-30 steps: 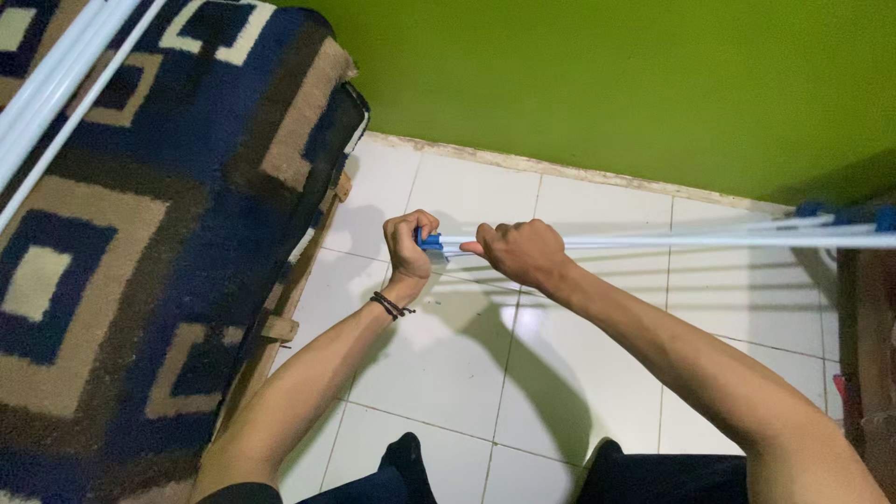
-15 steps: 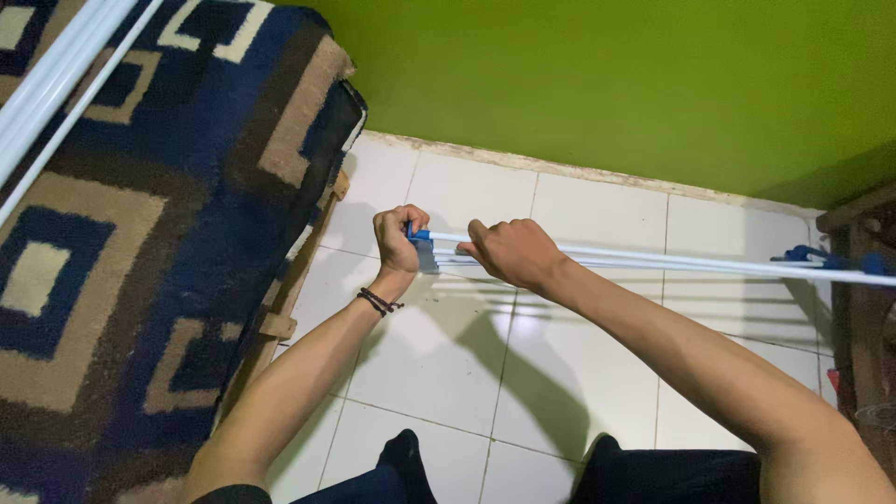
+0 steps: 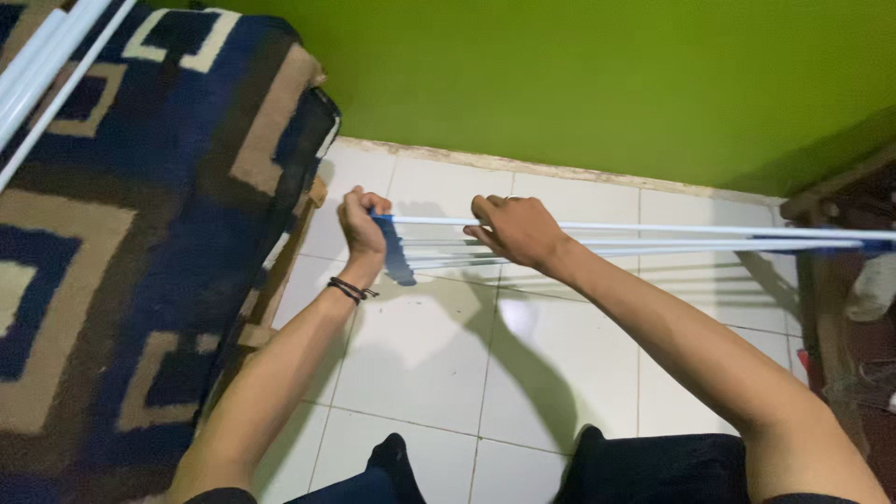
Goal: The person assembles a collapsible clothes drying rack by inserting white plastic rods into blue plastic end caps. They repeatedly insert and remove rods to adjust the spacing and alignment of the rack on the floor.
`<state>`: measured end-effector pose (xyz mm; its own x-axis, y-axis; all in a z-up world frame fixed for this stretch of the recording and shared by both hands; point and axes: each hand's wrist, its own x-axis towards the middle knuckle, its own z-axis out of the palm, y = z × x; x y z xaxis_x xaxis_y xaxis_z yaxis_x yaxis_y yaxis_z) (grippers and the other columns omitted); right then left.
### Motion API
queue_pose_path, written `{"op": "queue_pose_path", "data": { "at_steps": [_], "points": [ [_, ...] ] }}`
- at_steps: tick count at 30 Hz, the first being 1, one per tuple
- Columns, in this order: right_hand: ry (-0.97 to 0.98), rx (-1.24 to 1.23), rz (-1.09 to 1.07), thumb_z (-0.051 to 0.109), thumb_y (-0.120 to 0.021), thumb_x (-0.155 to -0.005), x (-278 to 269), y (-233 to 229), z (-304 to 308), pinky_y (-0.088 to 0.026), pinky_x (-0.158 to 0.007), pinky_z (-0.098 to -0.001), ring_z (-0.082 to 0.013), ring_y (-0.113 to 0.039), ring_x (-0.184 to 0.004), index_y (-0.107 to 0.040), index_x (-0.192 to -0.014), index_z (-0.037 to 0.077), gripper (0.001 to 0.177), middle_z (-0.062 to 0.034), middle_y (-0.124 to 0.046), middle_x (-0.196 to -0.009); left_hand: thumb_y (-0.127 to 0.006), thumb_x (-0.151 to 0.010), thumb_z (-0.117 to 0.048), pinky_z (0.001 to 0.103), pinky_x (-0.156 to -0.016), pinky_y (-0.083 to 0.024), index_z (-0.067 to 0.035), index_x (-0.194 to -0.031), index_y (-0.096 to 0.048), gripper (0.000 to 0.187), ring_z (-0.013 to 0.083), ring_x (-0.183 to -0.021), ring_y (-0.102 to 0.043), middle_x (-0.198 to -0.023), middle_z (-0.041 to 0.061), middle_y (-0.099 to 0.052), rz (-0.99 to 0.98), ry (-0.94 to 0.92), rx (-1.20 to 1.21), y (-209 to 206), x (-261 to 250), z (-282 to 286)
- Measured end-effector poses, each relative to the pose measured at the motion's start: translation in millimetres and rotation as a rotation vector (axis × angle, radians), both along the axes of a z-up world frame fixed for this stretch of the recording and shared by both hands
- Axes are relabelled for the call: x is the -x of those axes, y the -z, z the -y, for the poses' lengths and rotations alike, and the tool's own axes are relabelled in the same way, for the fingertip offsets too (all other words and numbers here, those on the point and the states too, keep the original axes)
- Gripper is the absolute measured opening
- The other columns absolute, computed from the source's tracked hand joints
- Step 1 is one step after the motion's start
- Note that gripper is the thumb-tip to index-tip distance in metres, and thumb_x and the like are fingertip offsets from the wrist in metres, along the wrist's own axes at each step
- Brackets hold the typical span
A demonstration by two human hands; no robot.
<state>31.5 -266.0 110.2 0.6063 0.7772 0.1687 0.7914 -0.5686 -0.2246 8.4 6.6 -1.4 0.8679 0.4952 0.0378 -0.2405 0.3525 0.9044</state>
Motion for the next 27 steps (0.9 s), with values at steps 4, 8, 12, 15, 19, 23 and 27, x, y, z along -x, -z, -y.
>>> {"op": "queue_pose_path", "data": {
  "at_steps": [4, 8, 12, 15, 19, 23, 27],
  "points": [
    [0.062, 0.027, 0.086, 0.035, -0.066, -0.097, -17.8, 3.5, 30.8, -0.052, -0.061, -0.0470, -0.0344, -0.067, -0.074, -0.055, -0.097, 0.008, 0.029, -0.0117, -0.068, -0.083, -0.037, -0.103, -0.041, 0.033, -0.064, -0.040, -0.010, -0.058, -0.043, 0.055, 0.0192, -0.060, -0.048, -0.058, 0.008, -0.051, -0.058, -0.061, -0.056, 9.7, -17.4, -7.6],
    [0.139, 0.059, 0.124, 0.037, -0.066, -0.097, -31.0, 8.6, 55.6, -0.052, -0.062, -0.0466, -0.0343, -0.067, -0.075, -0.057, -0.099, 0.007, 0.031, -0.0132, -0.068, -0.084, -0.039, -0.103, -0.045, 0.032, -0.065, -0.041, -0.012, -0.060, -0.043, 0.055, 0.0192, -0.061, -0.050, -0.058, 0.008, -0.051, -0.041, -0.080, -0.009, 22.4, -37.9, -19.1],
    [0.172, 0.049, 0.194, 0.036, -0.066, -0.099, -45.4, 9.0, 78.6, -0.052, -0.068, -0.0469, -0.0349, -0.067, -0.077, -0.059, -0.096, 0.007, 0.029, -0.0136, -0.069, -0.085, -0.041, -0.102, -0.042, 0.036, -0.061, -0.042, -0.016, -0.068, -0.043, 0.042, 0.0204, -0.059, -0.049, -0.060, 0.006, -0.048, 0.071, -0.171, 0.077, 21.6, -49.9, -35.3],
    [0.208, 0.033, 0.186, 0.036, -0.065, -0.099, -55.4, 9.2, 95.5, -0.051, -0.074, -0.0481, -0.0359, -0.067, -0.081, -0.061, -0.096, 0.007, 0.030, -0.0142, -0.069, -0.085, -0.038, -0.103, -0.048, 0.031, -0.059, -0.038, -0.012, -0.058, -0.046, 0.058, 0.0163, -0.058, -0.050, -0.058, 0.004, -0.054, -0.089, -0.204, -0.250, 13.1, -40.8, -42.6],
    [0.225, -0.029, 0.171, 0.036, -0.063, -0.101, -63.0, 6.7, 120.7, -0.047, -0.083, -0.0478, -0.0351, -0.066, -0.087, -0.062, -0.095, 0.008, 0.029, -0.0128, -0.069, -0.087, -0.041, -0.105, -0.044, 0.033, -0.061, -0.039, -0.012, -0.065, -0.043, 0.052, 0.0165, -0.062, -0.046, -0.065, 0.003, -0.049, -0.054, -0.252, -0.465, -2.6, -22.7, -43.0],
    [0.277, 0.020, 0.242, 0.037, -0.063, -0.101, -66.5, 4.5, 141.8, -0.044, -0.081, -0.0459, -0.0334, -0.065, -0.088, -0.063, -0.092, 0.008, 0.030, -0.0118, -0.070, -0.088, -0.044, -0.107, -0.038, 0.034, -0.066, -0.040, -0.009, -0.069, -0.044, 0.047, 0.0166, -0.068, -0.048, -0.070, 0.004, -0.049, 0.022, -0.226, -0.428, -14.9, -12.5, -36.5],
    [0.327, 0.063, 0.230, 0.039, -0.065, -0.100, -70.5, 4.1, 155.8, -0.044, -0.079, -0.0451, -0.0329, -0.065, -0.087, -0.063, -0.094, 0.008, 0.031, -0.0121, -0.069, -0.087, -0.042, -0.099, -0.030, 0.034, -0.066, -0.040, -0.008, -0.071, -0.046, 0.036, 0.0170, -0.070, -0.051, -0.073, 0.005, -0.052, 0.059, -0.241, -0.509, -21.9, -6.9, -30.9]
  ]
}}
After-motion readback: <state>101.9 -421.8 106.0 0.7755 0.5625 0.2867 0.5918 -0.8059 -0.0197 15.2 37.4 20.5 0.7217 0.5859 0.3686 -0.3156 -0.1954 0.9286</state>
